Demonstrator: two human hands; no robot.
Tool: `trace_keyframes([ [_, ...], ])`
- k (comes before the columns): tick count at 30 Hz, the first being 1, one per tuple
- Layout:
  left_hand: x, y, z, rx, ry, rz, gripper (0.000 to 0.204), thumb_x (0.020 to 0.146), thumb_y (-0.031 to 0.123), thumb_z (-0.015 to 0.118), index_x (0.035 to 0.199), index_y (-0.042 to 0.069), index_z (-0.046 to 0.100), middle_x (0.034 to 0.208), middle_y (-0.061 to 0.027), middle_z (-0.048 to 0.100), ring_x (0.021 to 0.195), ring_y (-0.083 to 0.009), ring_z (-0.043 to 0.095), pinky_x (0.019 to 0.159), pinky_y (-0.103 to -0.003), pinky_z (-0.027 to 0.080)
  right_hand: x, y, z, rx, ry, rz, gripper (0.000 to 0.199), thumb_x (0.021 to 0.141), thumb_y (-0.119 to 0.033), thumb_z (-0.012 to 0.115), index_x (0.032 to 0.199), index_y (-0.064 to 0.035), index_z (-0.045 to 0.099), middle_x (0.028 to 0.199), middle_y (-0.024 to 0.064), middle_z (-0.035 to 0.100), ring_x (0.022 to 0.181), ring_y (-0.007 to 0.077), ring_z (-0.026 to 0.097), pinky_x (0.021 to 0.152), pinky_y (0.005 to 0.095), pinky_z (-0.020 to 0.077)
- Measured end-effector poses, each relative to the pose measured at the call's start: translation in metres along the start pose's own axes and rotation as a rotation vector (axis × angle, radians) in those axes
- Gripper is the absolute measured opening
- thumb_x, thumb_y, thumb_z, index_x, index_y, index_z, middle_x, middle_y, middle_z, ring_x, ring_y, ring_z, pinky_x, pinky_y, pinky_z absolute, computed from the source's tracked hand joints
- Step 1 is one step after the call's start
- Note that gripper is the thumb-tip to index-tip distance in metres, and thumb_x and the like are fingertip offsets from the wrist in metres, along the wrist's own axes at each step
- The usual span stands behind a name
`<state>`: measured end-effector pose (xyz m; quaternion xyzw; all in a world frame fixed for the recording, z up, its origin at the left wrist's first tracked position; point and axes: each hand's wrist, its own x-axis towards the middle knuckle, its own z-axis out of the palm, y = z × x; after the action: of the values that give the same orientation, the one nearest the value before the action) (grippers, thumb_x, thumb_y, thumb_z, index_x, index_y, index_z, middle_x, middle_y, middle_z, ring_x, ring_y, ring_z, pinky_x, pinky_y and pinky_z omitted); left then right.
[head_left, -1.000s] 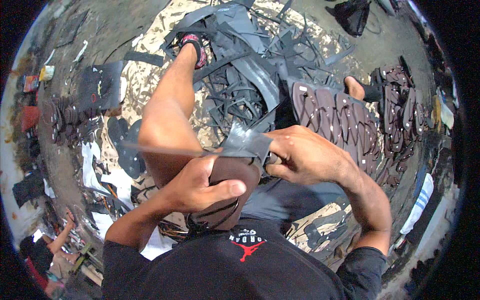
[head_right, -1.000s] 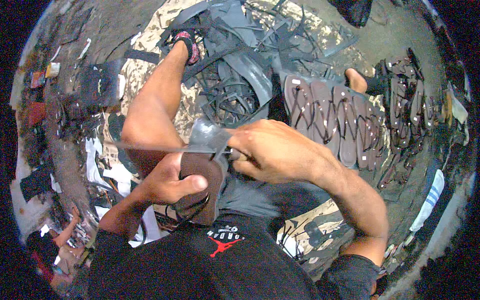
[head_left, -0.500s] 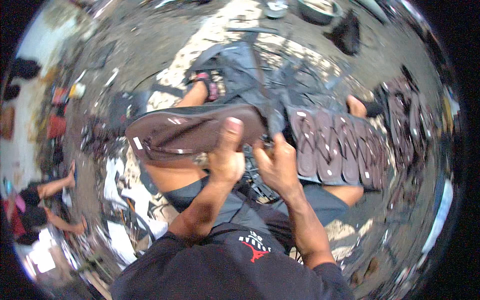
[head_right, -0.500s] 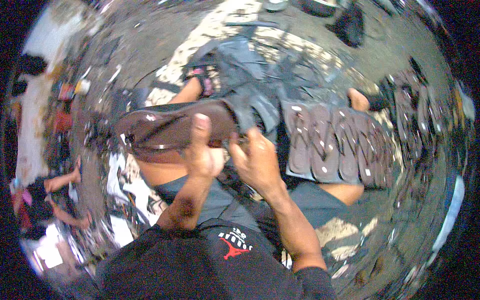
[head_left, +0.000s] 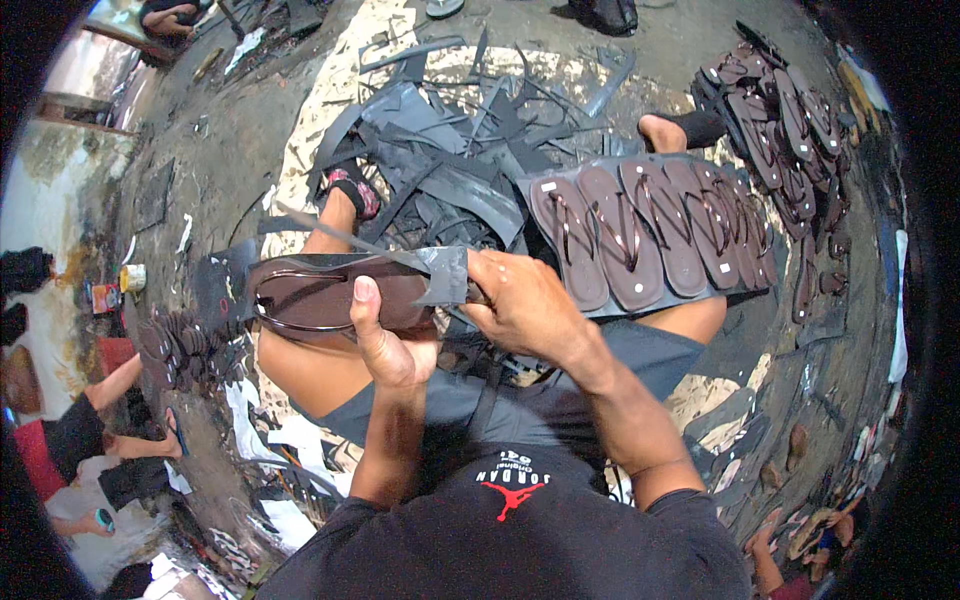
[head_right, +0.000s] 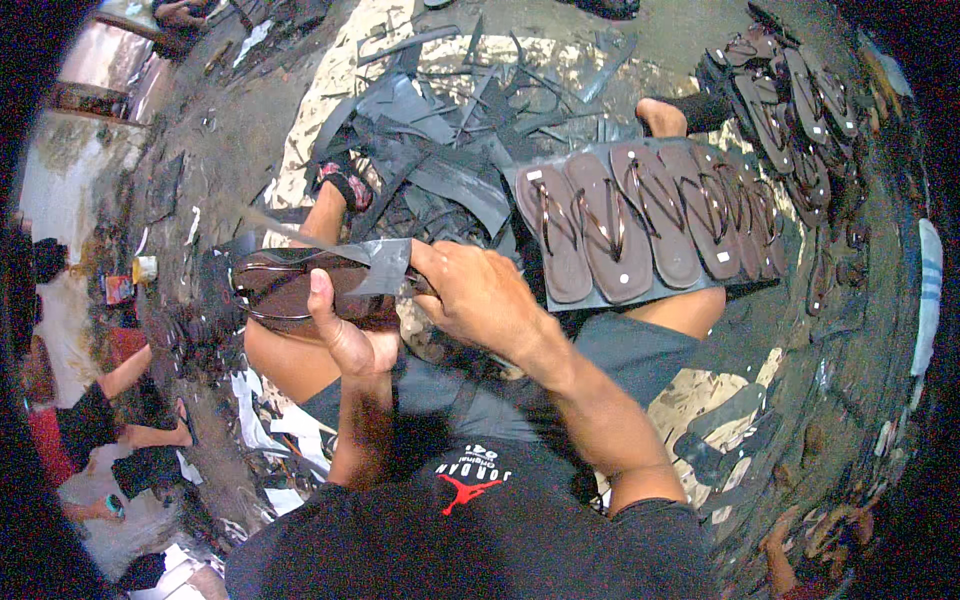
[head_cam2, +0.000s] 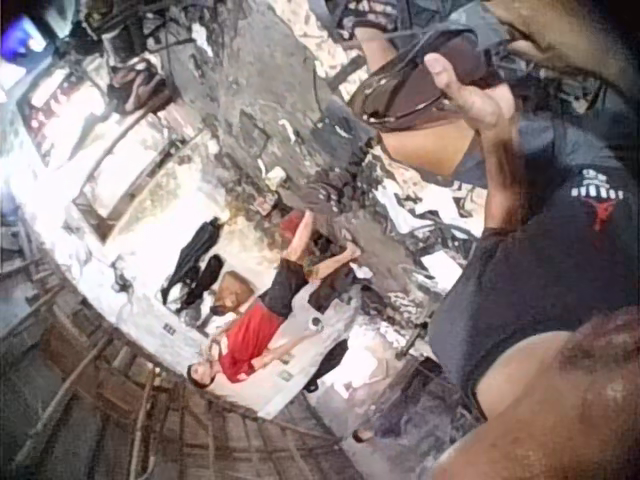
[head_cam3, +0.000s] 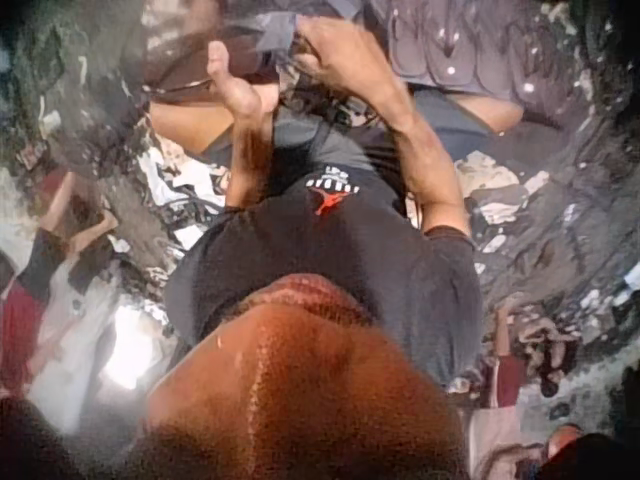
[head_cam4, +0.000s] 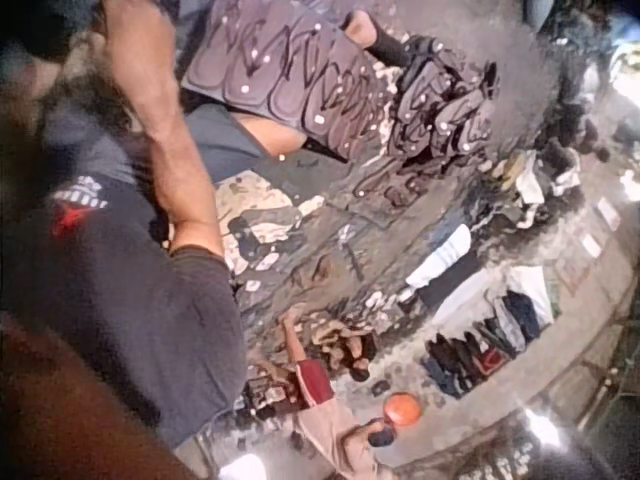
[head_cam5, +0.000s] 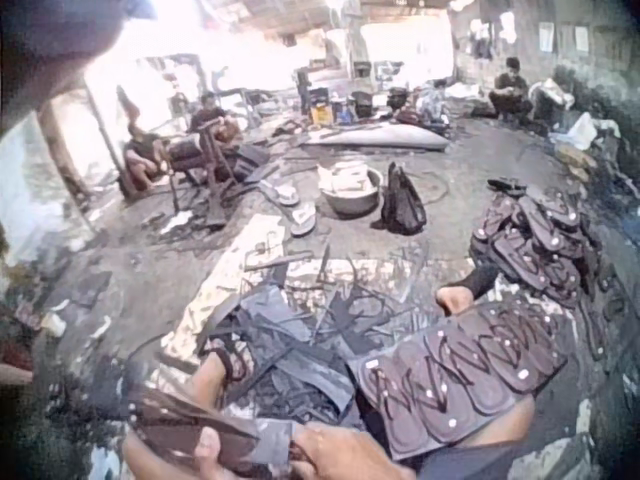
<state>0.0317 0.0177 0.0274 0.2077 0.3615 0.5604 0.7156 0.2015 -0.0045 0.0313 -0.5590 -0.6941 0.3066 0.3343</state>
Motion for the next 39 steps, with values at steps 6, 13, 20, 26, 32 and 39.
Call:
trace_keyframes([
  [6, -0.018, -0.010, -0.049, 0.188, -0.076, -0.005, 0.057, 0.085, 0.040, 0.069, 0.128, 0.003, 0.057, 0.118, -0.0116, 0.064, 0.108, -0.0266, 0.063, 0.098, -0.043, 0.051, 0.026, 0.000, 0.016, 0.158, -0.103, 0.060, 0.032, 0.088, -0.020, 0.067, 0.115, -0.0038, 0.064, 0.094, 0.0197, 0.071, 0.090, 0.0420, 0.069, 0.075, 0.0493, 0.0563],
  [13, 0.000, 0.028, -0.059, 0.506, -0.063, 0.006, 0.055, 0.096, 0.038, 0.070, 0.131, -0.001, 0.051, 0.117, -0.0101, 0.067, 0.104, -0.0237, 0.068, 0.082, -0.039, 0.060, 0.001, -0.015, 0.021, 0.691, -0.257, 0.323, 0.034, 0.094, -0.029, 0.075, 0.111, -0.0015, 0.064, 0.081, 0.0000, 0.061, 0.072, 0.0044, 0.052, 0.063, 0.0272, 0.0462],
  [20, -0.012, 0.019, -0.033, 0.341, 0.068, 0.153, 0.042, 0.101, 0.026, 0.063, 0.132, 0.000, 0.053, 0.120, -0.0060, 0.064, 0.106, -0.0131, 0.062, 0.095, -0.032, 0.050, -0.026, -0.018, 0.028, 0.686, -0.103, 0.154, 0.035, 0.095, -0.024, 0.072, 0.119, -0.0010, 0.060, 0.090, 0.0141, 0.065, 0.085, 0.0123, 0.064, 0.078, 0.0316, 0.0516],
  [26, -0.008, 0.007, -0.053, 0.360, 0.226, 0.211, 0.045, 0.104, 0.026, 0.058, 0.140, 0.000, 0.048, 0.131, -0.0057, 0.057, 0.118, -0.0136, 0.054, 0.106, -0.031, 0.040, -0.045, 0.019, 0.044, 0.071, -0.227, 0.032, 0.035, 0.085, -0.011, 0.071, 0.117, -0.0048, 0.058, 0.102, 0.0174, 0.067, 0.095, 0.0390, 0.066, 0.078, 0.0453, 0.0537],
  [32, -0.010, 0.012, -0.045, 0.287, 0.137, 0.080, 0.041, 0.104, 0.026, 0.056, 0.138, 0.003, 0.048, 0.116, -0.0047, 0.062, 0.105, -0.0142, 0.059, 0.095, -0.031, 0.048, 0.024, 0.018, 0.093, -0.048, -0.060, 0.006, 0.038, 0.084, -0.014, 0.070, 0.117, -0.0110, 0.051, 0.094, 0.0184, 0.061, 0.084, 0.0431, 0.066, 0.070, 0.0532, 0.0536],
  [39, -0.001, 0.008, -0.038, 0.357, 0.161, 0.245, 0.045, 0.104, 0.024, 0.055, 0.141, -0.001, 0.046, 0.131, -0.0082, 0.056, 0.119, -0.0159, 0.052, 0.104, -0.034, 0.041, 0.116, 0.011, 0.122, 0.109, 0.141, -0.052, 0.035, 0.091, -0.022, 0.066, 0.122, -0.0127, 0.054, 0.090, 0.0192, 0.065, 0.085, 0.0440, 0.066, 0.070, 0.0542, 0.0531],
])
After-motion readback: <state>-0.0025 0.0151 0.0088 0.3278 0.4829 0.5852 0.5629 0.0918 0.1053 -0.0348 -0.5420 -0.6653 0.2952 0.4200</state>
